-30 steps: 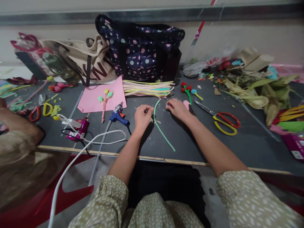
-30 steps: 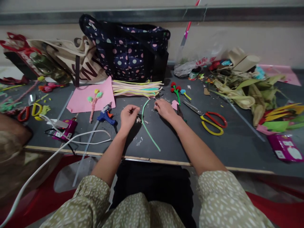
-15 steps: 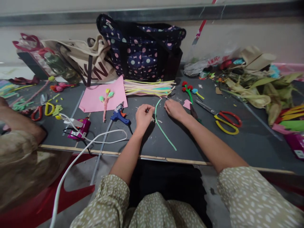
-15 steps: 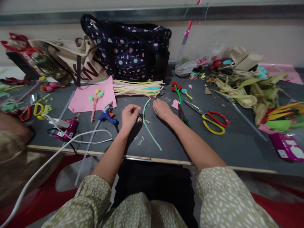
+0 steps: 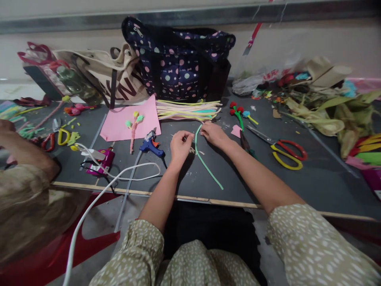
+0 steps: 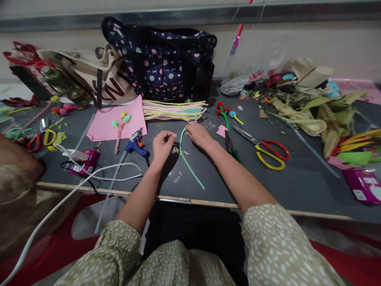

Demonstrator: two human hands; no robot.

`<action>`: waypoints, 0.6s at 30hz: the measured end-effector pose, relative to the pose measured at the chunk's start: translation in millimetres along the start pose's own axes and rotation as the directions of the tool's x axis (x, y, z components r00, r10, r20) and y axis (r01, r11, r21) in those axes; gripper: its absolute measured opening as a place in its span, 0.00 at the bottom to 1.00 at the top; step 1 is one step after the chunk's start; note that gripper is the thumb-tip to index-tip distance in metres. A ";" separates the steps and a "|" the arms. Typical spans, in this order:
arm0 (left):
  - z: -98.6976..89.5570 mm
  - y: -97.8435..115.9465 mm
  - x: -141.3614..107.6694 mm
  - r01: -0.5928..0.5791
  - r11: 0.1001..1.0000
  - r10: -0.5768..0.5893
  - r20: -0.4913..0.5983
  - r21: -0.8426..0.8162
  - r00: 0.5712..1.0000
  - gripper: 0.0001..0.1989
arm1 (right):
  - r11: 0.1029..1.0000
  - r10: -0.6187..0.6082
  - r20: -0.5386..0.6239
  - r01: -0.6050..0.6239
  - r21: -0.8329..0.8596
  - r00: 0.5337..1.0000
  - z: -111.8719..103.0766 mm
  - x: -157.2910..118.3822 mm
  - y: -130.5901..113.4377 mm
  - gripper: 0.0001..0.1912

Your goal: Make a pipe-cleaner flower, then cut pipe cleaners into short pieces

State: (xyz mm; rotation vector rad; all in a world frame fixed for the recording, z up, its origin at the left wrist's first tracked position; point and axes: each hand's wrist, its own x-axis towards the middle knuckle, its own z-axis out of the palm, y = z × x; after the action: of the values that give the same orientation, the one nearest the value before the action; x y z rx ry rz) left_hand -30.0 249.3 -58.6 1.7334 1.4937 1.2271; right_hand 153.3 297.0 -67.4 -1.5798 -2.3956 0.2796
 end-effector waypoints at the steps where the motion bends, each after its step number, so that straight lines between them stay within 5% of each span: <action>1: 0.0 -0.2 0.1 0.000 1.000 0.000 0.000 -0.001 1.000 0.07 | 1.000 -0.002 -0.001 0.002 -0.008 1.000 0.1 -2.6 -0.9 0.09; 7: -0.2 -2.1 0.7 0.030 0.998 -0.031 -0.028 -0.050 0.999 0.07 | 0.996 0.082 -0.051 -0.084 -0.023 0.995 -33.0 -38.1 19.9 0.10; 10: 1.1 -0.4 0.1 0.029 0.996 -0.031 -0.026 -0.082 0.999 0.07 | 0.958 0.260 -0.230 -0.221 0.183 0.938 -60.5 -65.5 40.7 0.09; 12: 2.6 0.9 -0.8 0.014 0.996 -0.016 -0.017 -0.090 1.000 0.07 | 0.921 0.338 -0.225 -0.272 0.280 0.914 -71.6 -79.2 48.5 0.09; 18: 4.1 -4.4 -1.1 0.010 0.995 -0.013 -0.027 -0.103 1.000 0.07 | 0.896 0.350 -0.120 -0.295 0.333 0.929 -53.0 -75.7 41.7 0.09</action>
State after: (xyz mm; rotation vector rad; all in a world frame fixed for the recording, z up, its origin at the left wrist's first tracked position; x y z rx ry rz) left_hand -28.4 249.9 -64.5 1.6448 1.4286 1.3040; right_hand 234.9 244.6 -37.8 -1.7606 -1.8407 0.5272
